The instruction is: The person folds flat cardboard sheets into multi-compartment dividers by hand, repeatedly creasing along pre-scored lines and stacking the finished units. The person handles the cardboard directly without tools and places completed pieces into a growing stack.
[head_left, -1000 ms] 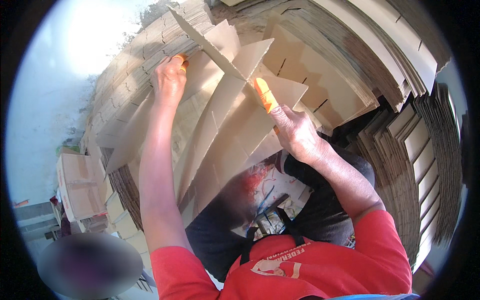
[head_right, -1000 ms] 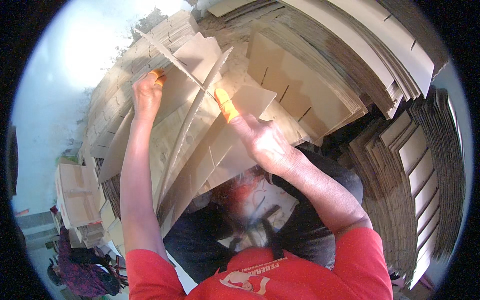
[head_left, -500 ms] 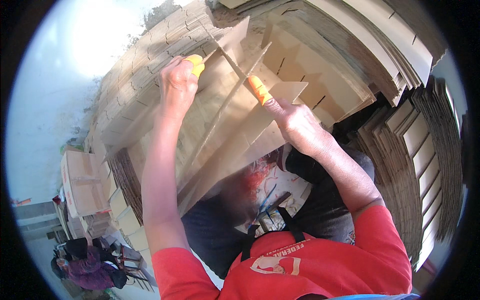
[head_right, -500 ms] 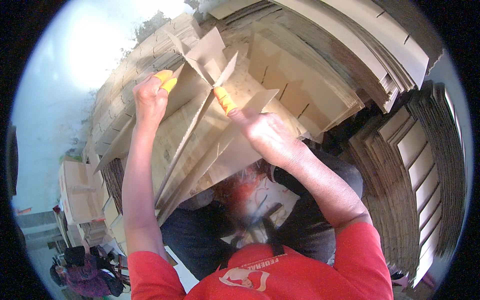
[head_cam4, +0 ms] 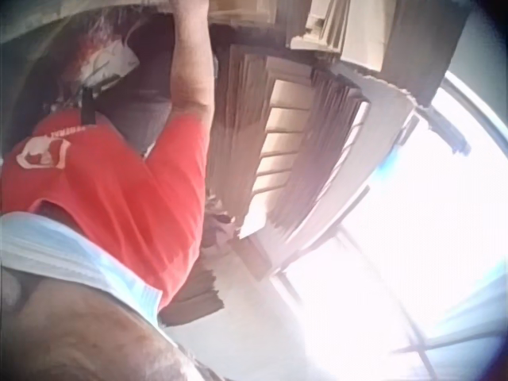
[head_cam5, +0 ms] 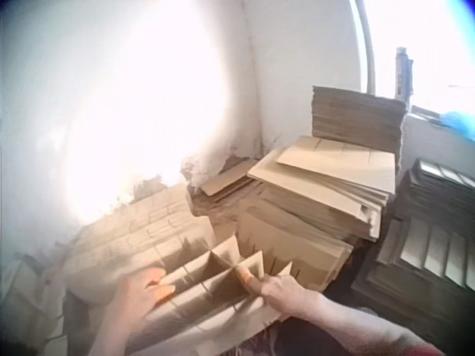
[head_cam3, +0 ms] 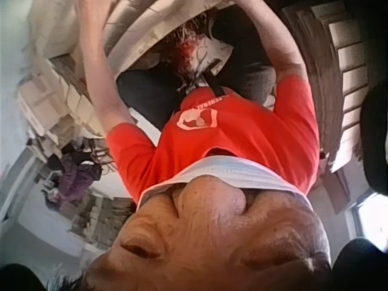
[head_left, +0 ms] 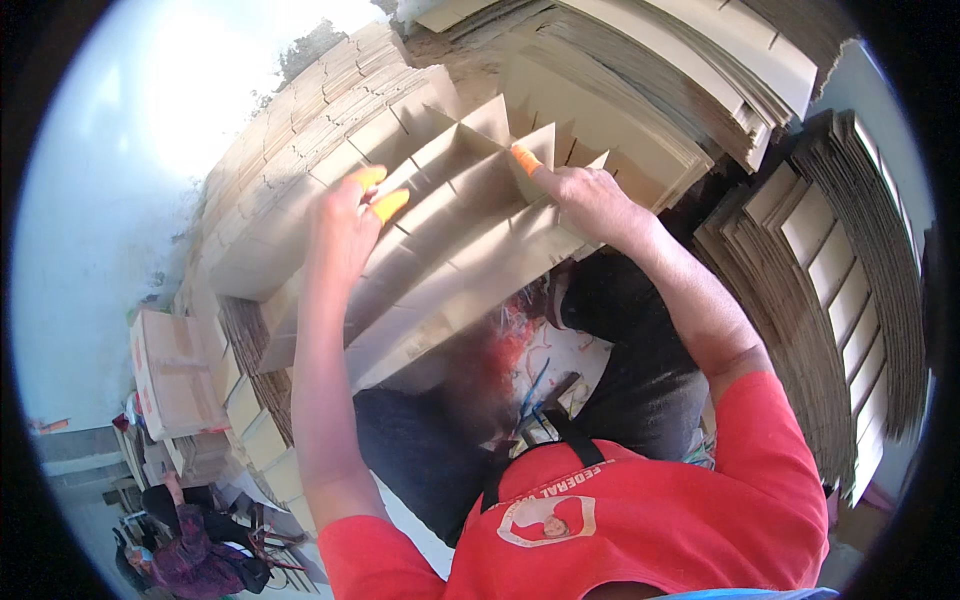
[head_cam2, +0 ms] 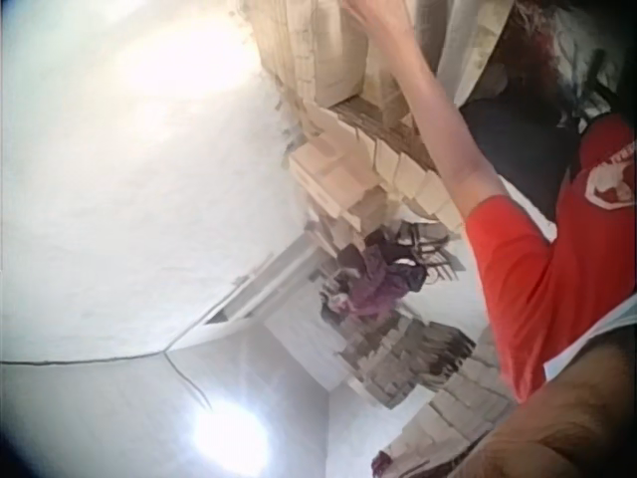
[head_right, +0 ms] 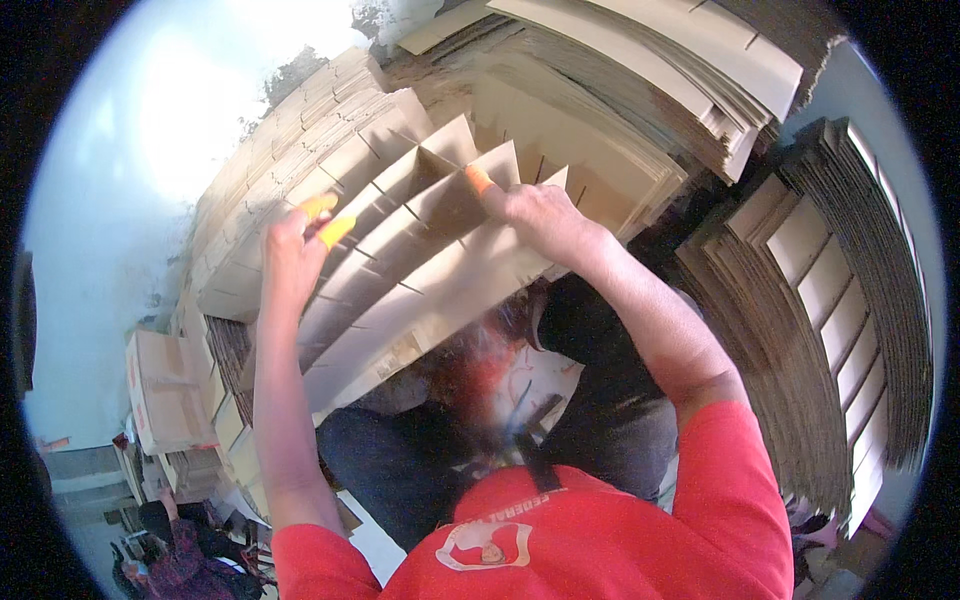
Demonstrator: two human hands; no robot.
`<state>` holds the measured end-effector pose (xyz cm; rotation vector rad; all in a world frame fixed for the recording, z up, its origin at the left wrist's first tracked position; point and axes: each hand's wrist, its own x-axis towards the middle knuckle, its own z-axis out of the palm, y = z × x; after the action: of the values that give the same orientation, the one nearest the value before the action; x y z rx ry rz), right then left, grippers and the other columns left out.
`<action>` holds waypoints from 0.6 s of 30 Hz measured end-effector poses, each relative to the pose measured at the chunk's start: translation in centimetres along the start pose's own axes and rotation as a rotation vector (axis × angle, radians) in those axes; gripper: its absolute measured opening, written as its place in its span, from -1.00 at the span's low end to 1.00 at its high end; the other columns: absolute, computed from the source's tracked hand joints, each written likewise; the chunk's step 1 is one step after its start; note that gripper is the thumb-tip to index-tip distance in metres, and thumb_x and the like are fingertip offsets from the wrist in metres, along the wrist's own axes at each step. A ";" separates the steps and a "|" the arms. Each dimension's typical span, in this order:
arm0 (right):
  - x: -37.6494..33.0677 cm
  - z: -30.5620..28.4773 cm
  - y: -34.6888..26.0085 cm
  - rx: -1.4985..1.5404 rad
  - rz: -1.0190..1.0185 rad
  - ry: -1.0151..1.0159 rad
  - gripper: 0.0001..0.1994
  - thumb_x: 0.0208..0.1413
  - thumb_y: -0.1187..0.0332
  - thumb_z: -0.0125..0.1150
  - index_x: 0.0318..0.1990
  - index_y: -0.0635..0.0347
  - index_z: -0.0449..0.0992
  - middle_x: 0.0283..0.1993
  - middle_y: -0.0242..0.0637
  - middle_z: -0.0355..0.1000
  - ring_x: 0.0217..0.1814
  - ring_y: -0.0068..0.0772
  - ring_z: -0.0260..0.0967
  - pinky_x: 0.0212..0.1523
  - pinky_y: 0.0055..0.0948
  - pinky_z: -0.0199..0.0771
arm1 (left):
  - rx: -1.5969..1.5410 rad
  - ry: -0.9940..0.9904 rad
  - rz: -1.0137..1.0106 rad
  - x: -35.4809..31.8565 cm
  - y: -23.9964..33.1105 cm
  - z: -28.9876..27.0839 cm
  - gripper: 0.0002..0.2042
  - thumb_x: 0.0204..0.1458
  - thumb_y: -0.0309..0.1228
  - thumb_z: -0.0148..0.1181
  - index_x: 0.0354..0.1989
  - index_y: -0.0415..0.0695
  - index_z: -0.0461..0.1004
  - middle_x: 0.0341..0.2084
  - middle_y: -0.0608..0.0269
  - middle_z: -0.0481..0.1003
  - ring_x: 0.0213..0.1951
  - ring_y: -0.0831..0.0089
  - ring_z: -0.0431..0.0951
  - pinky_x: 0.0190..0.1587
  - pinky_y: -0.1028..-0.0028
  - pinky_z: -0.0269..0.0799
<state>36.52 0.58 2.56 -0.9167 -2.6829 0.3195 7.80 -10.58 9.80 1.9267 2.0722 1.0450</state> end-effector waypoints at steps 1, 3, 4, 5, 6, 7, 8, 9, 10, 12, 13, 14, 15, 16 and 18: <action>0.4 -0.2 0.5 -0.018 0.019 -0.155 -0.52 -0.01 0.53 0.14 0.15 0.15 0.34 -0.23 -0.03 0.51 -0.18 0.00 0.50 -0.23 -0.12 0.49 | 0.014 -0.021 0.007 -1.2 -0.1 -0.1 -0.64 -0.08 -0.34 0.40 -0.11 -0.24 0.54 -0.39 -0.04 0.57 -0.36 0.17 0.59 -0.28 0.29 0.47; 0.0 -1.9 0.3 0.052 0.006 -0.037 -0.49 0.02 0.49 0.18 0.20 0.08 0.33 -0.13 -0.11 0.52 -0.15 -0.04 0.51 -0.19 -0.17 0.51 | 0.074 -0.037 0.032 -3.6 -0.2 -0.7 -0.62 -0.11 -0.35 0.42 -0.11 -0.23 0.55 -0.37 -0.02 0.57 -0.31 0.18 0.59 -0.24 0.30 0.48; -0.1 -2.8 0.1 0.087 -0.007 0.023 -0.47 0.04 0.47 0.20 0.22 0.04 0.32 -0.08 -0.14 0.53 -0.13 -0.06 0.51 -0.17 -0.20 0.51 | 0.123 -0.027 0.050 -5.0 -0.2 -1.2 -0.62 -0.12 -0.36 0.43 -0.10 -0.22 0.56 -0.34 -0.01 0.58 -0.28 0.21 0.60 -0.22 0.33 0.48; -0.5 -3.9 0.3 0.086 0.079 0.101 -0.50 0.04 0.43 0.24 0.19 0.05 0.34 -0.05 -0.15 0.52 -0.14 -0.08 0.51 -0.15 -0.22 0.52 | 0.170 -0.018 0.068 -6.1 -0.4 -1.5 -0.62 -0.13 -0.38 0.44 -0.09 -0.21 0.56 -0.31 0.01 0.59 -0.26 0.23 0.60 -0.19 0.35 0.49; -0.8 -5.0 0.3 0.095 0.156 0.177 -0.52 0.04 0.39 0.27 0.16 0.07 0.36 -0.01 -0.16 0.51 -0.15 -0.10 0.52 -0.13 -0.25 0.54 | 0.174 -0.002 0.054 -7.6 -0.8 -1.9 -0.61 -0.13 -0.36 0.44 -0.11 -0.23 0.56 -0.32 0.00 0.58 -0.26 0.18 0.59 -0.20 0.32 0.48; -1.3 -5.1 1.4 -0.061 0.193 0.312 -0.53 0.05 0.36 0.27 0.14 0.11 0.36 -0.05 -0.14 0.50 -0.13 -0.09 0.50 -0.15 -0.23 0.53 | 0.170 0.009 0.049 -8.6 -1.4 -1.8 -0.61 -0.14 -0.33 0.44 -0.13 -0.24 0.55 -0.32 -0.02 0.57 -0.27 0.13 0.57 -0.22 0.29 0.47; -1.9 -5.0 3.4 -0.217 0.228 0.445 -0.55 0.05 0.34 0.27 0.12 0.14 0.36 -0.09 -0.11 0.49 -0.11 -0.09 0.48 -0.17 -0.21 0.53 | 0.167 0.021 0.043 -9.5 -1.8 -1.8 -0.61 -0.14 -0.30 0.44 -0.15 -0.25 0.55 -0.33 -0.04 0.55 -0.28 0.09 0.56 -0.23 0.25 0.46; -2.4 -5.1 4.9 -0.327 0.268 0.419 -0.54 0.04 0.31 0.28 0.11 0.18 0.35 -0.11 -0.12 0.46 -0.07 -0.08 0.44 -0.18 -0.20 0.51 | 0.190 -0.012 0.051 -9.9 -2.0 -1.7 -0.62 -0.15 -0.30 0.44 -0.17 -0.24 0.55 -0.33 -0.01 0.55 -0.28 0.09 0.55 -0.23 0.25 0.46; -2.9 -5.1 6.4 -0.434 0.303 0.392 -0.53 0.03 0.29 0.30 0.09 0.21 0.35 -0.14 -0.13 0.44 -0.02 -0.07 0.41 -0.19 -0.18 0.50 | 0.189 -0.020 0.066 -10.3 -2.2 -1.4 -0.64 -0.14 -0.32 0.43 -0.18 -0.24 0.56 -0.34 0.00 0.55 -0.29 0.09 0.55 -0.23 0.25 0.46; -3.8 -3.7 9.0 -0.499 0.331 0.296 -0.45 -0.06 0.25 0.35 0.09 0.24 0.33 -0.13 -0.11 0.41 0.06 -0.03 0.32 -0.16 -0.11 0.45 | 0.186 -0.037 0.096 -10.9 -2.8 -0.5 -0.68 -0.13 -0.34 0.41 -0.20 -0.23 0.57 -0.35 0.00 0.55 -0.30 0.10 0.56 -0.25 0.26 0.46; -3.9 -3.3 9.7 -0.539 0.304 0.278 -0.44 -0.08 0.24 0.36 0.08 0.26 0.34 -0.14 -0.10 0.41 0.07 -0.01 0.32 -0.15 -0.10 0.44 | 0.182 -0.065 0.057 -11.2 -3.1 -0.1 -0.70 -0.13 -0.36 0.40 -0.22 -0.23 0.57 -0.37 0.00 0.55 -0.31 0.11 0.56 -0.26 0.26 0.46; -4.0 -2.9 10.5 -0.579 0.277 0.261 -0.44 -0.10 0.24 0.37 0.06 0.27 0.34 -0.14 -0.09 0.41 0.08 0.00 0.31 -0.14 -0.08 0.43 | 0.178 -0.093 0.019 -11.4 -3.4 0.4 -0.72 -0.13 -0.38 0.39 -0.24 -0.22 0.58 -0.39 0.01 0.55 -0.32 0.11 0.56 -0.27 0.27 0.46; -4.0 -3.0 11.1 -0.548 0.213 0.279 -0.47 -0.12 0.23 0.38 0.01 0.25 0.36 -0.16 -0.05 0.40 0.03 0.04 0.33 -0.12 -0.07 0.41 | 0.170 -0.123 -0.018 -11.6 -3.4 0.9 -0.74 -0.13 -0.39 0.38 -0.26 -0.22 0.59 -0.40 0.01 0.55 -0.33 0.11 0.56 -0.29 0.27 0.46; -3.7 -3.1 11.8 -0.533 0.219 0.261 -0.50 -0.09 0.23 0.37 -0.01 0.24 0.37 -0.16 -0.04 0.42 0.01 0.05 0.35 -0.13 -0.06 0.42 | 0.161 -0.117 -0.018 -11.8 -3.4 1.3 -0.76 -0.13 -0.41 0.38 -0.26 -0.21 0.59 -0.42 0.01 0.55 -0.34 0.12 0.56 -0.30 0.27 0.46; -3.3 -3.4 12.2 -0.502 0.229 0.223 -0.56 -0.04 0.23 0.34 -0.04 0.23 0.38 -0.15 -0.03 0.44 -0.05 0.06 0.40 -0.15 -0.05 0.42 | 0.143 -0.106 -0.023 -12.4 -3.2 1.8 -0.78 -0.13 -0.43 0.37 -0.28 -0.21 0.60 -0.45 0.00 0.54 -0.37 0.12 0.56 -0.32 0.27 0.46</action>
<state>47.03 8.32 1.42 -1.3137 -2.4884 -0.4110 8.28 -21.12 2.23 1.9710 2.1580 0.7909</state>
